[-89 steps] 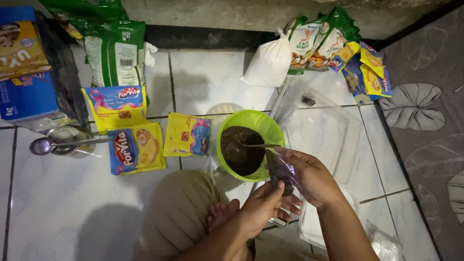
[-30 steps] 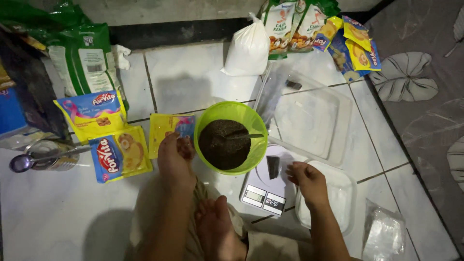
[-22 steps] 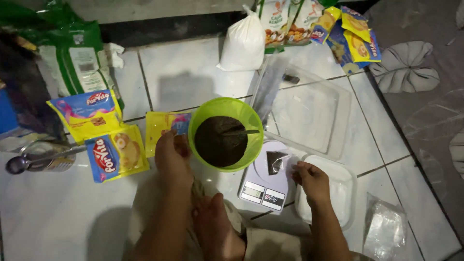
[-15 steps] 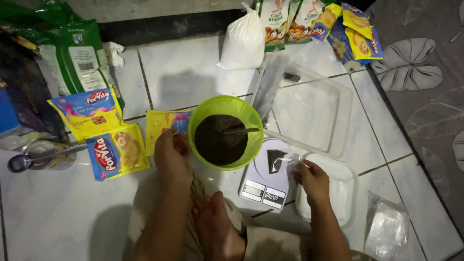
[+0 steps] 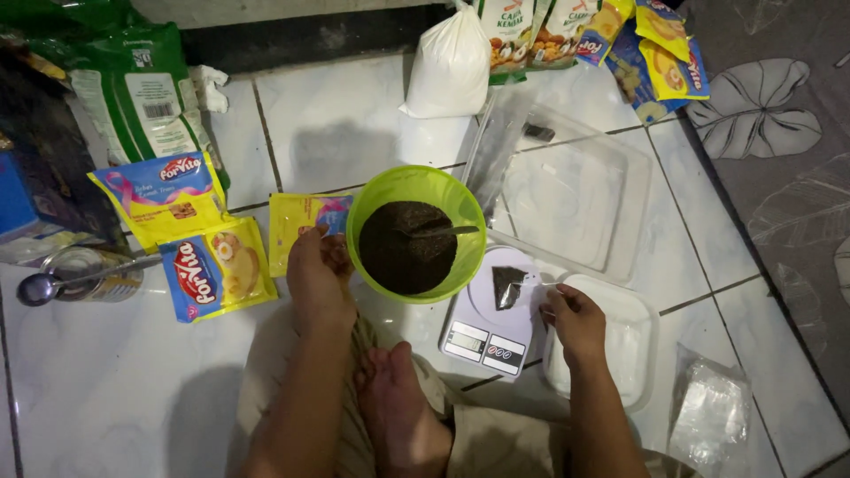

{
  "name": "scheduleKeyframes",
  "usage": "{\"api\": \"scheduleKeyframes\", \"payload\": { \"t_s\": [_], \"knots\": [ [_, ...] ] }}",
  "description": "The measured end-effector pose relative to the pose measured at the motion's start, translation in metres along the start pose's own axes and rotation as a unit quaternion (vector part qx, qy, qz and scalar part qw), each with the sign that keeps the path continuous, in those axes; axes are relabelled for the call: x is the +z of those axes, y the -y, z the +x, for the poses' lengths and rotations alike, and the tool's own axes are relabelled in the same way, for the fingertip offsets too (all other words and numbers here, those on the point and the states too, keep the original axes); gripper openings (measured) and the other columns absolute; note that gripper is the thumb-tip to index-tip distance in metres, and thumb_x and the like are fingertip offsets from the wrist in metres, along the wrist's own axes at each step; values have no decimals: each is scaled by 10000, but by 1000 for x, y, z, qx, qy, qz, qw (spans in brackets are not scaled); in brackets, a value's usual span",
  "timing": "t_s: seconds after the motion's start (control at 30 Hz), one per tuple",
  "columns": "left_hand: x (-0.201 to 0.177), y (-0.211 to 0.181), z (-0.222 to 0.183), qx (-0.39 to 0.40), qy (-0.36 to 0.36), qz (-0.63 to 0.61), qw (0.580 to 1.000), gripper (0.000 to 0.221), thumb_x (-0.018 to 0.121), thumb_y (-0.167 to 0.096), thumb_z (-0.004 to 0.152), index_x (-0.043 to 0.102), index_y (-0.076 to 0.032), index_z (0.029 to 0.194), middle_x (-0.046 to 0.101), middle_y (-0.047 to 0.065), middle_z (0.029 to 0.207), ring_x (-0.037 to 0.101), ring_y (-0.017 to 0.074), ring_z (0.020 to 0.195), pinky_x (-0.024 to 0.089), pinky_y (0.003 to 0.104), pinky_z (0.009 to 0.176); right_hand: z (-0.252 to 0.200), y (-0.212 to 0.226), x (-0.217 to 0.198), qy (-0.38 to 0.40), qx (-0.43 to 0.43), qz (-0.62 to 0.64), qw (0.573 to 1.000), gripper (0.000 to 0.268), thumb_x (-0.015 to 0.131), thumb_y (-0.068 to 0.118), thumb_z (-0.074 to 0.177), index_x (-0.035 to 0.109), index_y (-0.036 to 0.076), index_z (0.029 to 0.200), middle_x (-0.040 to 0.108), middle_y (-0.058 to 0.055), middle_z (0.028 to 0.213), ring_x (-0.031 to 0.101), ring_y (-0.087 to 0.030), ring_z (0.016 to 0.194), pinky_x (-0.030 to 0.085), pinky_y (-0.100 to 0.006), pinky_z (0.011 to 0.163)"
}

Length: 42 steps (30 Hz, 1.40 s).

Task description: The person measures out a dark powder into small plastic bags by hand using a spoon and a digital scale, then seals the bags.

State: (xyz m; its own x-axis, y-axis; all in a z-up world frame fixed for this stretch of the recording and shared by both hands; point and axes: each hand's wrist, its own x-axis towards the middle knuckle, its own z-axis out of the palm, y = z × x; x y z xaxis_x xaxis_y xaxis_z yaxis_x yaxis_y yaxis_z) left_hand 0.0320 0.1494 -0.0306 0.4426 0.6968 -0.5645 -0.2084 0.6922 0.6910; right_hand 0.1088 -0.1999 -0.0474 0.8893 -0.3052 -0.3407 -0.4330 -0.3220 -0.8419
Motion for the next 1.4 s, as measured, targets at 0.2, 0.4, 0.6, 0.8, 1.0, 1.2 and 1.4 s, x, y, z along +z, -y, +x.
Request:
{"api": "scheduleKeyframes", "payload": {
  "t_s": [0.2, 0.4, 0.6, 0.8, 1.0, 1.2, 1.4],
  "knots": [
    [0, 3, 0, -6, 0, -7, 1000, 255, 623, -267, 1013, 681, -32, 1094, 654, 141, 842, 599, 207, 703, 527, 341, 655, 2, -5, 0, 5, -1, 8, 1000, 338, 756, 98, 923, 684, -75, 1204, 692, -245, 989, 713, -308, 843, 625, -433, 763],
    [-3, 8, 3, -3, -5, -8, 1000, 243, 650, -261, 1007, 693, -38, 1093, 685, 166, 913, 654, 241, 786, 576, 376, 732, 9, -13, -2, 7, -7, 9, 1000, 313, 783, 101, 918, 701, -61, 1173, 702, -242, 973, 716, -312, 851, 621, -445, 778],
    [2, 1, -5, -5, -5, -10, 1000, 260, 646, -274, 1008, 679, -36, 1106, 671, 159, 920, 647, 239, 810, 560, 376, 748, 21, -32, -4, 6, -23, 8, 1000, 262, 776, 52, 896, 711, -48, 1130, 692, -200, 924, 699, -270, 823, 615, -400, 756],
    [-4, 10, 7, 4, -5, -6, 1000, 302, 655, -268, 983, 687, -17, 1148, 666, 199, 1014, 677, 292, 937, 571, 433, 854, -1, 13, -4, 31, -111, 55, 992, 220, 765, -23, 871, 726, -29, 1087, 678, -143, 867, 655, -193, 807, 591, -339, 788],
    [-11, 12, 17, -23, 2, -9, 1000, 307, 637, -288, 983, 687, -32, 1146, 653, 173, 963, 653, 277, 871, 537, 403, 778, 6, 78, -26, 43, -219, -13, 975, 213, 802, -15, 873, 728, 20, 1069, 684, -118, 862, 637, -154, 792, 564, -301, 780],
    [3, -4, 5, -76, -16, -5, 997, 238, 617, -313, 966, 662, -103, 1070, 628, 45, 809, 583, 159, 672, 459, 242, 600, 80, 137, -18, 66, -293, -115, 947, 190, 715, 51, 964, 725, 68, 1153, 685, -150, 911, 707, -249, 895, 572, -369, 792],
    [31, -11, -4, -48, -56, -23, 997, 124, 635, -225, 993, 654, -159, 890, 566, -25, 663, 518, 83, 571, 393, 226, 531, 180, 162, 28, 92, -247, -281, 923, 258, 631, 227, 946, 785, 149, 1138, 761, 1, 924, 685, -108, 860, 495, -251, 817]
  ]
}}
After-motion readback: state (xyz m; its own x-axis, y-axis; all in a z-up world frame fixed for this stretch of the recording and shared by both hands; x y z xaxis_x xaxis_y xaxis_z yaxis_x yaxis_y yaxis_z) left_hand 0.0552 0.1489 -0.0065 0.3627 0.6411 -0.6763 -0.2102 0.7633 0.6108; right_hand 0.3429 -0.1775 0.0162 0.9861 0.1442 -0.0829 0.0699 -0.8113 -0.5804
